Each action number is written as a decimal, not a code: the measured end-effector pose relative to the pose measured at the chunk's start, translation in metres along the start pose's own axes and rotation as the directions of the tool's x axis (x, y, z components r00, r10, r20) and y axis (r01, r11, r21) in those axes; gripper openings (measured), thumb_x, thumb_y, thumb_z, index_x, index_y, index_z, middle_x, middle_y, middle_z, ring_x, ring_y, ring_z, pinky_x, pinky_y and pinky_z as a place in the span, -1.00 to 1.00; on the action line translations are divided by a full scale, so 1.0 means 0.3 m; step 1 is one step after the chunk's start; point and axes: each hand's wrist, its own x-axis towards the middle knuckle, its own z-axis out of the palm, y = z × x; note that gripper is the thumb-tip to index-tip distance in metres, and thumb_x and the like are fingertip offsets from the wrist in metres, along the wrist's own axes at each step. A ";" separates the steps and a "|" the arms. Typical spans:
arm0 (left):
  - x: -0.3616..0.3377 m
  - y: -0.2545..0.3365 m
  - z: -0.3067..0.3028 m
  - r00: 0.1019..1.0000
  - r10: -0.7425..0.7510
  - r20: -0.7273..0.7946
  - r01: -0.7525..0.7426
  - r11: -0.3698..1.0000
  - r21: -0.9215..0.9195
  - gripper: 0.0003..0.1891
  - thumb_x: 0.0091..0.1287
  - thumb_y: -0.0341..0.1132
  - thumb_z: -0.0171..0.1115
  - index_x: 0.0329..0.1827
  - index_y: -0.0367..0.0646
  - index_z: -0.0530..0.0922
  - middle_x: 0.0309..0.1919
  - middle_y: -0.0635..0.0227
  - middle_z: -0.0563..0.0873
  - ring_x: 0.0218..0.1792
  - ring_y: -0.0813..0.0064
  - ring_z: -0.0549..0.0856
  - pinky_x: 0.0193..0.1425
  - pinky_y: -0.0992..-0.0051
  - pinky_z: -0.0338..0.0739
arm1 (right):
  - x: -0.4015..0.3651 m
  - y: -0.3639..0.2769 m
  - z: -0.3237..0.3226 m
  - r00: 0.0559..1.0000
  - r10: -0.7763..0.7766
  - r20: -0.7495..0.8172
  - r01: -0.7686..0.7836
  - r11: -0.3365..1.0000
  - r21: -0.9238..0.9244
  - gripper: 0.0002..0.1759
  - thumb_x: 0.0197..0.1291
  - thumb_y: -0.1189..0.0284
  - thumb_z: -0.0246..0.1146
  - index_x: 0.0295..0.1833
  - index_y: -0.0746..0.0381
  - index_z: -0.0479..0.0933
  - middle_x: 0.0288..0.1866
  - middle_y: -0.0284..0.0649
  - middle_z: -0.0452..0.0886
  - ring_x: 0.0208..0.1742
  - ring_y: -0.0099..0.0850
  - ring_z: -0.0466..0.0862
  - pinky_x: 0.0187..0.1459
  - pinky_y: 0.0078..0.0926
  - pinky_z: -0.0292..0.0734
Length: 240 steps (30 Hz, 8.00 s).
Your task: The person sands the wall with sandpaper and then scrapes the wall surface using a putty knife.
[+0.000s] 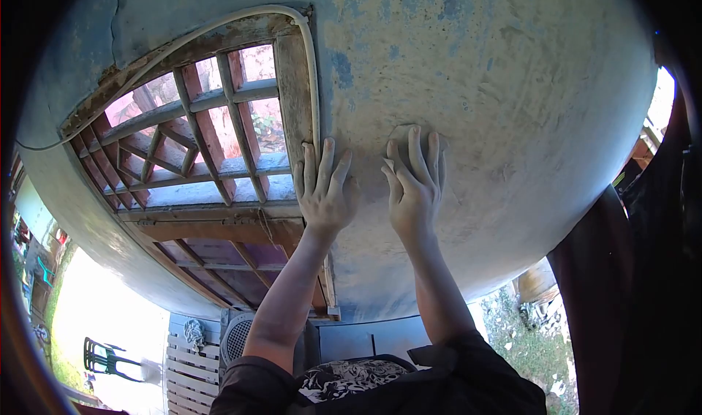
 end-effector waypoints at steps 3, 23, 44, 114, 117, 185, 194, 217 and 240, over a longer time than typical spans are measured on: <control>0.006 0.001 0.002 1.000 -0.006 -0.006 0.006 1.000 -0.005 -0.44 0.41 -0.22 0.16 0.49 -0.08 0.53 0.63 -0.01 0.42 0.64 -0.30 0.31 0.64 -0.17 0.10 | -0.001 0.019 -0.036 0.998 -0.016 0.054 0.018 0.999 -0.027 -0.58 0.40 0.27 0.38 0.34 -0.02 0.74 0.67 -0.21 0.44 0.71 0.06 0.29 0.61 0.20 0.21; 0.051 0.056 -0.017 0.995 -0.045 0.086 0.037 0.994 0.101 -0.34 0.35 -0.19 0.26 0.59 0.23 0.52 0.62 0.31 0.49 0.63 0.10 0.40 0.68 -0.09 0.05 | -0.130 0.049 0.029 0.991 0.131 -0.032 -0.129 0.991 0.040 -0.62 0.47 0.25 0.32 0.33 0.02 0.73 0.64 -0.21 0.48 0.71 0.01 0.32 0.64 0.24 0.13; 0.032 0.039 -0.002 0.997 0.037 0.061 -0.045 0.990 0.132 -0.41 0.46 -0.09 0.12 0.57 0.13 0.55 0.60 0.16 0.49 0.62 0.06 0.40 0.68 -0.04 0.11 | 0.018 -0.007 0.004 1.000 -0.009 -0.020 0.010 0.998 0.055 -0.63 0.46 0.27 0.33 0.29 0.07 0.75 0.63 -0.14 0.49 0.71 0.10 0.29 0.63 0.30 0.10; -0.132 0.150 0.085 0.942 0.283 0.179 -0.231 0.935 -0.268 -0.39 0.44 -0.26 0.19 0.56 -0.22 0.45 0.61 0.06 0.46 0.65 -0.06 0.37 0.70 -0.05 0.04 | -0.469 0.246 -0.021 0.921 0.360 -0.152 -0.344 0.931 0.120 -0.54 0.36 0.59 0.36 0.36 0.14 0.70 0.66 0.15 0.38 0.68 0.12 0.34 0.66 -0.03 0.19; -0.146 0.161 0.112 0.963 0.261 0.069 -0.226 0.918 -0.326 -0.44 0.43 -0.25 0.20 0.50 -0.19 0.50 0.61 0.06 0.47 0.63 -0.09 0.39 0.69 -0.03 0.07 | -0.416 0.370 -0.042 0.845 0.454 -0.281 -0.420 0.890 0.175 -0.54 0.38 0.56 0.35 0.38 0.16 0.69 0.66 0.18 0.35 0.69 0.14 0.32 0.67 -0.01 0.17; 0.353 0.573 0.252 0.724 0.650 0.231 -0.611 0.760 -0.221 -0.76 0.32 -0.22 0.33 0.04 0.16 0.64 0.58 0.50 0.55 0.62 0.40 0.44 0.71 0.12 0.17 | -0.379 0.738 -0.202 0.690 0.553 -0.466 -0.570 0.813 0.120 -0.60 0.36 0.37 0.47 0.29 0.11 0.77 0.59 0.12 0.45 0.49 0.03 0.54 0.45 -0.06 0.40; 0.343 0.570 0.258 0.717 0.667 0.203 -0.641 0.745 -0.187 -0.71 0.33 -0.20 0.33 0.11 0.14 0.64 0.60 0.42 0.52 0.63 0.36 0.43 0.68 0.09 0.22 | -0.468 0.670 -0.171 0.786 0.500 -0.364 -0.484 0.864 0.141 -0.63 0.30 0.48 0.51 0.22 0.11 0.80 0.28 -0.03 0.59 0.24 -0.12 0.61 0.21 -0.26 0.57; 0.095 0.602 0.236 0.936 0.237 0.262 -0.229 0.972 -0.063 -0.35 0.35 -0.02 0.38 0.56 0.30 0.54 0.65 0.29 0.44 0.68 0.02 0.31 0.69 -0.11 0.04 | -0.467 0.530 -0.202 0.827 0.522 -0.211 -0.525 0.850 0.046 -0.71 0.29 0.36 0.50 0.12 -0.04 0.82 0.35 -0.10 0.56 0.30 -0.10 0.49 0.29 -0.15 0.27; -0.043 0.634 0.242 0.915 0.060 0.398 -0.037 0.997 -0.067 -0.14 0.22 0.01 0.53 0.66 0.41 0.42 0.77 0.14 0.15 0.74 -0.26 0.00 0.64 -0.40 -0.12 | -0.405 0.649 -0.202 0.751 0.582 -0.313 -0.592 0.803 0.073 -0.67 0.28 0.41 0.49 0.16 -0.04 0.82 0.66 0.02 0.29 0.59 0.05 0.23 0.55 -0.08 0.07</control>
